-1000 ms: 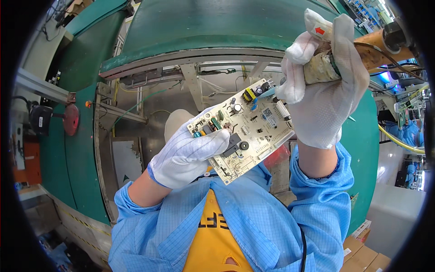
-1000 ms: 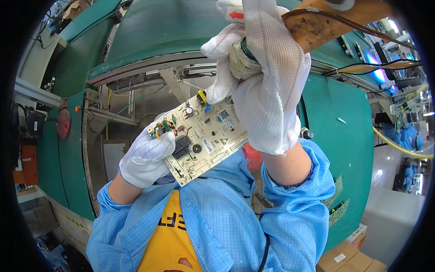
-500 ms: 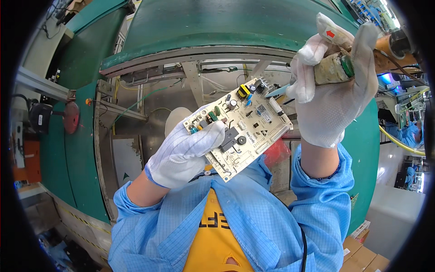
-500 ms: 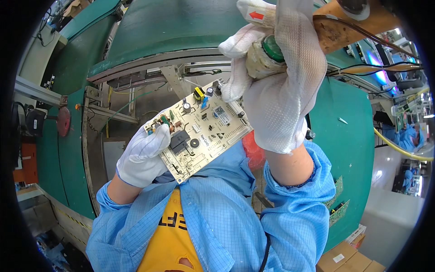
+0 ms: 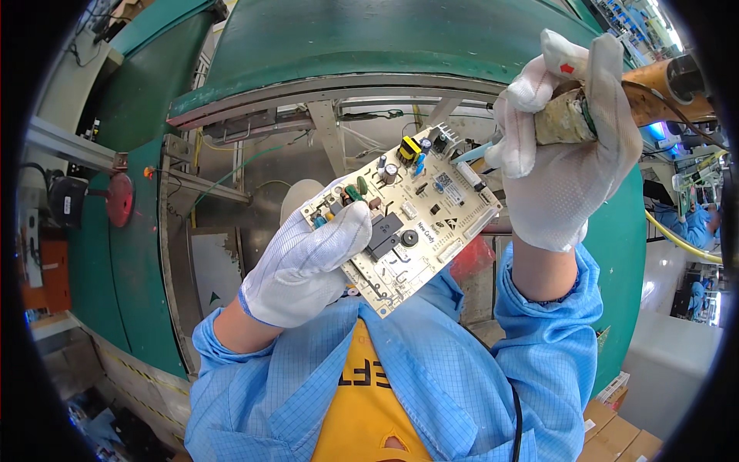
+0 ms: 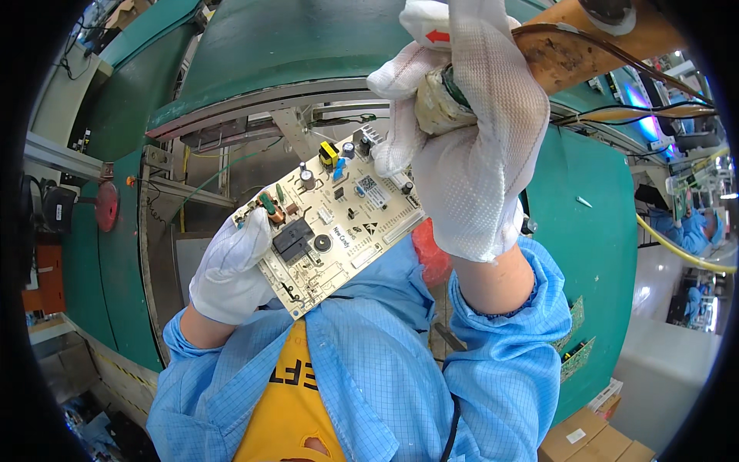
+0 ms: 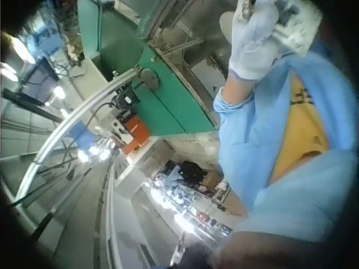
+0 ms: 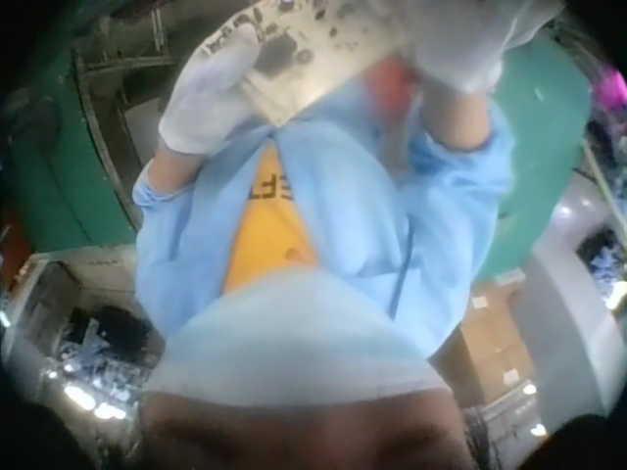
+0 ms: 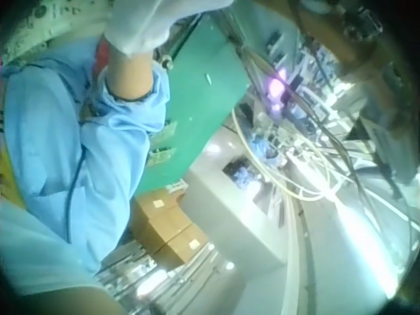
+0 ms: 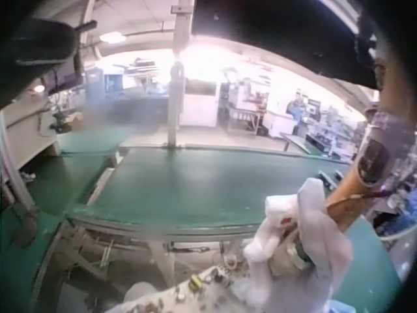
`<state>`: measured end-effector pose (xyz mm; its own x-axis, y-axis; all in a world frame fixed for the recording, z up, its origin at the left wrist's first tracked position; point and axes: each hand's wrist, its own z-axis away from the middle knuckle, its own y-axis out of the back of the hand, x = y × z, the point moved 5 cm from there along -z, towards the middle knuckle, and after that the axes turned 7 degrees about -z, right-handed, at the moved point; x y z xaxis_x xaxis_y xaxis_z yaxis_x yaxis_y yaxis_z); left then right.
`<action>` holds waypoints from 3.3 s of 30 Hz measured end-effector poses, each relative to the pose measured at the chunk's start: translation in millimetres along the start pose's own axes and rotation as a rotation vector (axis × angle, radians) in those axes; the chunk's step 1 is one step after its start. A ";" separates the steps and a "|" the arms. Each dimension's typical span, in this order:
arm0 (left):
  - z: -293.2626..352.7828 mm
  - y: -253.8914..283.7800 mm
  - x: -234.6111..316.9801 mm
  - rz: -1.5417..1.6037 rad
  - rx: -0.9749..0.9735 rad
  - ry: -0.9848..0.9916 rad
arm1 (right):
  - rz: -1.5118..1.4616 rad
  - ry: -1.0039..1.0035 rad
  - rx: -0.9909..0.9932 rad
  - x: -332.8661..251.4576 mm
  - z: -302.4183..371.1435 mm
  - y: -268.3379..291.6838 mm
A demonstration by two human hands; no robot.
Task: Manually assembling and checking circuit boards on a production line.
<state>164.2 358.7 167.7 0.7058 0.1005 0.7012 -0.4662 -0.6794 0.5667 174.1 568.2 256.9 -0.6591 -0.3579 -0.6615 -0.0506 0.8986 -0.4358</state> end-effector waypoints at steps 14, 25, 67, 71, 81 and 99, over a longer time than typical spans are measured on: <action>14.0 -11.5 -20.6 0.481 0.007 0.352 | 0.215 0.062 0.102 -9.7 5.0 4.4; 19.2 -20.2 -41.8 1.032 0.212 0.855 | 0.012 0.167 0.073 -1.1 5.6 -3.8; 19.8 368.7 -350.6 -0.725 0.545 0.762 | 1.371 -0.447 0.672 -147.0 130.6 151.1; 51.2 388.8 -454.3 -0.403 0.390 0.860 | 2.125 -0.958 0.493 -208.0 201.5 181.1; -67.8 383.6 -445.1 -1.006 0.365 0.678 | 1.980 -1.438 0.296 -233.3 285.7 176.6; -87.4 -71.1 -39.1 0.250 -0.616 0.247 | 1.189 -0.250 1.255 -312.3 302.3 243.9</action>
<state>123.2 466.7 137.8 0.4307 0.2072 0.8784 -0.8668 -0.1759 0.4665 594.5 822.5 172.7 0.2246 0.1581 -0.9615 0.9739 -0.0029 0.2270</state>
